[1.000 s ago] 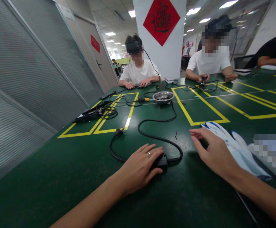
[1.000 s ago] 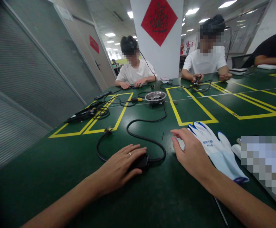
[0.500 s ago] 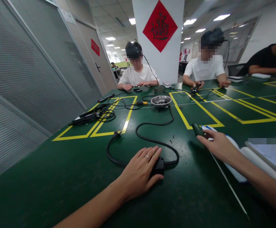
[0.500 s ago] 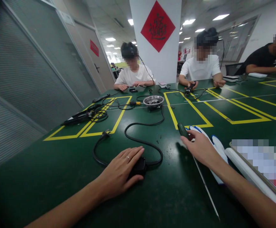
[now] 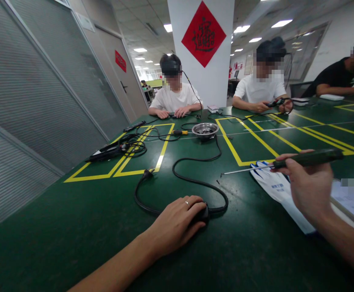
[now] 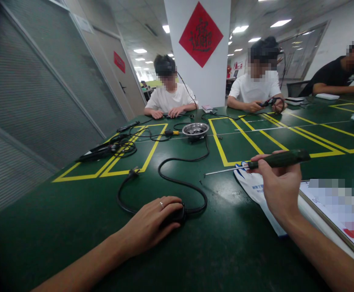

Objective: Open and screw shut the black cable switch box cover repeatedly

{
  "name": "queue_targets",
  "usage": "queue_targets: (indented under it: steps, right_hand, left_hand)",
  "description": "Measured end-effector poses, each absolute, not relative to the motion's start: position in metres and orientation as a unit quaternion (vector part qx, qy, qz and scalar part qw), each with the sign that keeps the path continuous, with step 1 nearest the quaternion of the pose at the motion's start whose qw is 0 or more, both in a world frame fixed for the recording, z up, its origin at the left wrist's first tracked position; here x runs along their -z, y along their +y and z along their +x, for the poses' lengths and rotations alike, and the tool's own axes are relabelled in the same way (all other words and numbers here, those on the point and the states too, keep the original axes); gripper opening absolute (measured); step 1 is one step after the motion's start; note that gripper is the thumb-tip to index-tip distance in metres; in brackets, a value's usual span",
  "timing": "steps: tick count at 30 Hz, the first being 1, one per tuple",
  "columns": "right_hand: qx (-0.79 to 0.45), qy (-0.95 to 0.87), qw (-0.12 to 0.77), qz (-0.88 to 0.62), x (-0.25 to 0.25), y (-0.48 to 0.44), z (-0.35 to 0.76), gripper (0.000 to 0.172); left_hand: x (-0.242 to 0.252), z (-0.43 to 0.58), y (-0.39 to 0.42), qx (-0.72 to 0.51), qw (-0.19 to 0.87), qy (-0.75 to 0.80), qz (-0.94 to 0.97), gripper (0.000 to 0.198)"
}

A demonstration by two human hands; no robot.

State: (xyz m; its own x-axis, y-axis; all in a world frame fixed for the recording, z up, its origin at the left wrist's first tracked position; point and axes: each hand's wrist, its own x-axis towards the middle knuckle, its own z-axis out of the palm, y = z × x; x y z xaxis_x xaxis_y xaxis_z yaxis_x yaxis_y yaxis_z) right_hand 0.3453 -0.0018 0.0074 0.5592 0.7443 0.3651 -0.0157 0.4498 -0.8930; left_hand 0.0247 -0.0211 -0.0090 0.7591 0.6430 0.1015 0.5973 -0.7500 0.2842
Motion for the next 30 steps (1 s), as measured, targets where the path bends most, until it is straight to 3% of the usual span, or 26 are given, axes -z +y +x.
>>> queue_targets:
  steps: [13, 16, 22, 30]
  right_hand:
    - [-0.218, -0.464, 0.701, -0.496, 0.001, -0.005, 0.326, 0.034]
    - [-0.217, -0.464, 0.694, -0.506, -0.002, -0.007, 0.326, 0.03]
    - [-0.223, -0.443, 0.71, -0.5, -0.013, -0.013, 0.324, 0.024]
    - [-0.369, -0.401, 0.708, -0.448, -0.013, -0.015, 0.321, 0.018]
  left_hand:
    - [0.005, 0.021, -0.021, -0.113, 0.155, 0.321, 0.927, 0.036]
    - [0.002, 0.019, -0.021, -0.103, 0.159, 0.314, 0.93, 0.044]
    - [0.006, 0.019, -0.02, -0.119, 0.17, 0.31, 0.928, 0.04]
    - [0.006, 0.021, -0.02, -0.125, 0.17, 0.305, 0.929, 0.042]
